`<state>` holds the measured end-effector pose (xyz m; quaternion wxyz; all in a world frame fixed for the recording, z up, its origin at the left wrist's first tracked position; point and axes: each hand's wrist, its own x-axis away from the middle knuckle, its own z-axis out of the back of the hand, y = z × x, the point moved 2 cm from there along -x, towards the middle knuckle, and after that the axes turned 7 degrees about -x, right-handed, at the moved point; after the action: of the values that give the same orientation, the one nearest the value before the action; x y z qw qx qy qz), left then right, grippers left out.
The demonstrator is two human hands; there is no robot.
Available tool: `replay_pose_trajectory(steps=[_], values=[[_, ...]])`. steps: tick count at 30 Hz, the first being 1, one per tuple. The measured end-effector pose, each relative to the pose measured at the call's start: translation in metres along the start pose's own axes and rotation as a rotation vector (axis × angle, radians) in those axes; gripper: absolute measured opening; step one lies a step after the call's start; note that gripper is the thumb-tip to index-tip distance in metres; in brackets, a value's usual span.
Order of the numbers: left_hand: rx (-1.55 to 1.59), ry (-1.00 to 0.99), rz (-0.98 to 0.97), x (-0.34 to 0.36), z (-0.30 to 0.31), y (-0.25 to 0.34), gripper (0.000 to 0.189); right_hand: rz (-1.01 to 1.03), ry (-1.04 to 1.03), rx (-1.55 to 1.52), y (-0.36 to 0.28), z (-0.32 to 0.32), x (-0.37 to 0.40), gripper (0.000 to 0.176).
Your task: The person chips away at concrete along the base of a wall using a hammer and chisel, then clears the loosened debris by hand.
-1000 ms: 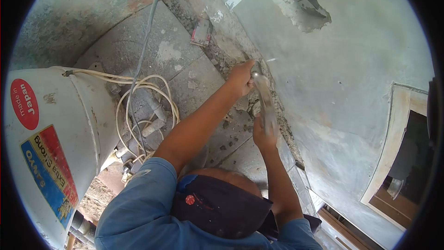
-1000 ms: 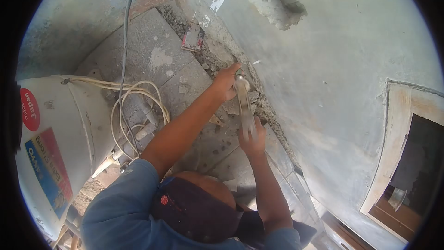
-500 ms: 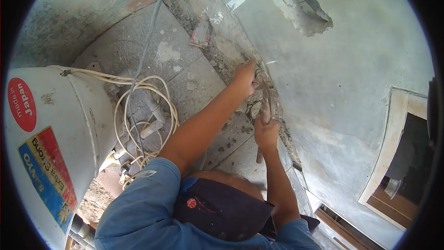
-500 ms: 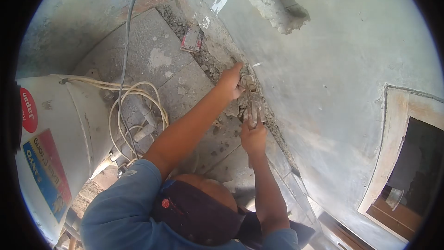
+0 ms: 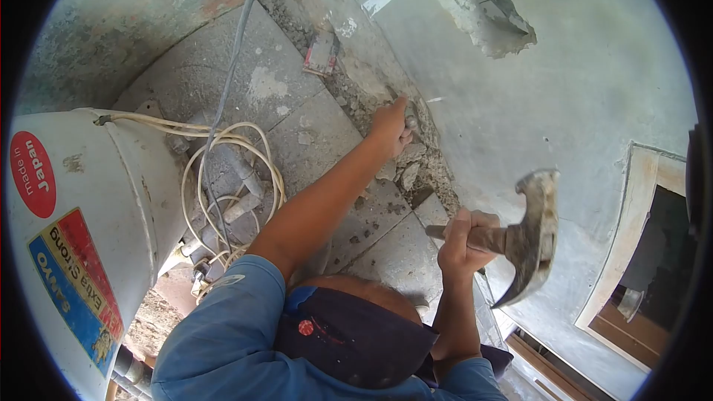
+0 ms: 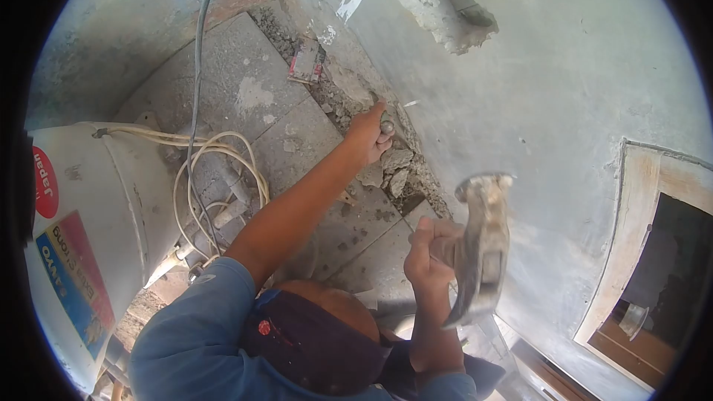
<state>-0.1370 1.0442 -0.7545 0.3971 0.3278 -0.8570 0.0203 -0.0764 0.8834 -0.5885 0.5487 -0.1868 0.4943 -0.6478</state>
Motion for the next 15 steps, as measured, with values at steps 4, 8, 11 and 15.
replay_pose_trajectory(steps=[4,8,11,15], values=[[0.101,0.032,-0.027,-0.003,-0.009,-0.005,0.031,0.118,-0.042,0.025,0.031,-0.004,0.006,0.009],[0.157,0.213,-0.04,-0.015,-0.017,-0.009,0.03,-0.494,-0.298,0.389,0.088,-0.031,-0.001,0.009],[0.166,0.07,-0.049,-0.002,-0.019,-0.006,0.027,-0.264,-0.189,0.39,0.055,-0.026,-0.014,0.01],[0.2,0.097,-0.006,-0.007,-0.014,-0.013,0.026,0.075,-0.033,-0.206,-0.003,-0.006,-0.018,0.01]])
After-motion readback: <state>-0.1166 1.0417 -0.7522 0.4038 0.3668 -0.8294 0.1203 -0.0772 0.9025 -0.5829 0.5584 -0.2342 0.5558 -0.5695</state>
